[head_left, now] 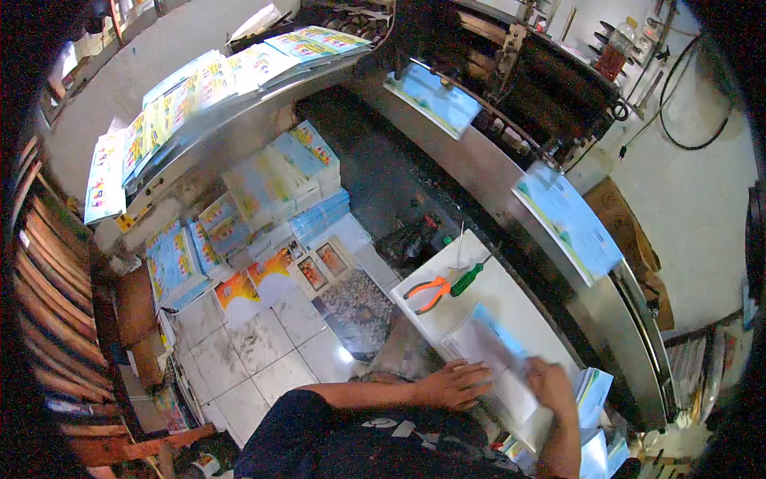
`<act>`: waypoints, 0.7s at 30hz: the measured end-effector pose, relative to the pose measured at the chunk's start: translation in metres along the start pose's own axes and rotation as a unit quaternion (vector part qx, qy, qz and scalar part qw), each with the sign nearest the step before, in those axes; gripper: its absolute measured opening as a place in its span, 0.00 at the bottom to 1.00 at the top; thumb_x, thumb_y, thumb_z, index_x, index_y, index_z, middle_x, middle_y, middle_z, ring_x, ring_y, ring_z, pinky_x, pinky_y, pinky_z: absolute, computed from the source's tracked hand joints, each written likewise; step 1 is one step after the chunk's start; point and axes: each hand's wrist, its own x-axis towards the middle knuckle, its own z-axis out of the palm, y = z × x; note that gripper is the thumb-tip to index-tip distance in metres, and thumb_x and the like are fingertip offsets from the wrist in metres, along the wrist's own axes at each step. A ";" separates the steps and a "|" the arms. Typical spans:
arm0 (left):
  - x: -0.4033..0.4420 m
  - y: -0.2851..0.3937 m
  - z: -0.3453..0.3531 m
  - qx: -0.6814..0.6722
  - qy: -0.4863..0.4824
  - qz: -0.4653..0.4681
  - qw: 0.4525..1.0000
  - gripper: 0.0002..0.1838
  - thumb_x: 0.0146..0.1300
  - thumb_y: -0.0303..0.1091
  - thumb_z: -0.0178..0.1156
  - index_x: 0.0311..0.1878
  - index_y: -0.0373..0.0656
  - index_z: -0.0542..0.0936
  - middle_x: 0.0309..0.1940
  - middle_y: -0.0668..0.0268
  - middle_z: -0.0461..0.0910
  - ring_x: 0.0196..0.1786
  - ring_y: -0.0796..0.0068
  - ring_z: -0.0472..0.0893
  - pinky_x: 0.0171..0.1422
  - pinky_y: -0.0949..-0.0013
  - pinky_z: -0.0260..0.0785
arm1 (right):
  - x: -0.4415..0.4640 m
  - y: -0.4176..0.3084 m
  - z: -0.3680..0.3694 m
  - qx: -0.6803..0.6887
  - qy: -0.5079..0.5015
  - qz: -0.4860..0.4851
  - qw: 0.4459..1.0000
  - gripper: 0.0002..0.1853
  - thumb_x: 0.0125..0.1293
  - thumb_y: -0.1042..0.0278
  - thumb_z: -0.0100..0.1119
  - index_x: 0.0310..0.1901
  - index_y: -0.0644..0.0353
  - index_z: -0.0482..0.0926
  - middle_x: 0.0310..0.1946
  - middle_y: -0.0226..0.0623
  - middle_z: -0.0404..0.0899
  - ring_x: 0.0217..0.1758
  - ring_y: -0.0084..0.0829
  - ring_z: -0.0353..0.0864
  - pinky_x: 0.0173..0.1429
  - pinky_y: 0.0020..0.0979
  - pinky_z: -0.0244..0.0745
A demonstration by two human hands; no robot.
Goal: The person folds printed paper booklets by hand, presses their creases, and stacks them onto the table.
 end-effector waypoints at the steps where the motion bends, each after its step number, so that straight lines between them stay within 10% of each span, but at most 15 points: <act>1: -0.001 -0.005 0.002 0.016 -0.065 -0.033 0.997 0.36 0.55 0.46 0.65 0.68 0.53 0.66 0.71 0.58 0.60 0.75 0.60 0.57 0.74 0.50 0.51 | 0.009 0.008 -0.015 -0.042 0.059 0.002 0.997 0.22 0.62 0.55 0.61 0.54 0.57 0.75 0.42 0.56 0.81 0.45 0.54 0.81 0.53 0.51 0.74; 8: 0.002 0.000 -0.007 0.077 -0.158 -0.068 0.982 0.31 0.62 0.45 0.56 0.67 0.44 0.66 0.70 0.57 0.61 0.73 0.60 0.60 0.73 0.55 0.53 | 0.044 0.033 -0.061 0.049 0.141 0.031 0.988 0.18 0.57 0.66 0.63 0.50 0.62 0.80 0.45 0.51 0.82 0.47 0.49 0.82 0.53 0.42 0.76; 14: -0.002 -0.001 -0.005 0.069 -0.211 -0.082 0.972 0.29 0.64 0.45 0.55 0.66 0.43 0.68 0.71 0.55 0.59 0.73 0.58 0.61 0.71 0.53 0.54 | 0.018 0.068 -0.150 -0.107 0.630 0.030 0.769 0.21 0.63 0.79 0.49 0.58 0.60 0.76 0.55 0.46 0.78 0.58 0.42 0.78 0.61 0.38 0.73; 17: -0.001 -0.001 -0.003 0.059 -0.186 -0.074 0.978 0.28 0.63 0.45 0.55 0.65 0.42 0.68 0.70 0.54 0.60 0.73 0.56 0.60 0.71 0.51 0.56 | 0.052 0.066 -0.167 -0.106 0.655 -0.031 0.748 0.22 0.64 0.75 0.50 0.60 0.55 0.76 0.60 0.43 0.75 0.64 0.44 0.73 0.68 0.41 0.65; 21: 0.000 -0.004 0.000 0.033 -0.162 -0.090 0.982 0.30 0.61 0.44 0.56 0.65 0.42 0.68 0.70 0.54 0.60 0.72 0.55 0.61 0.71 0.52 0.55 | 0.105 0.082 -0.114 -0.139 0.492 0.046 0.858 0.23 0.58 0.79 0.51 0.56 0.52 0.79 0.56 0.42 0.78 0.57 0.46 0.76 0.64 0.39 0.70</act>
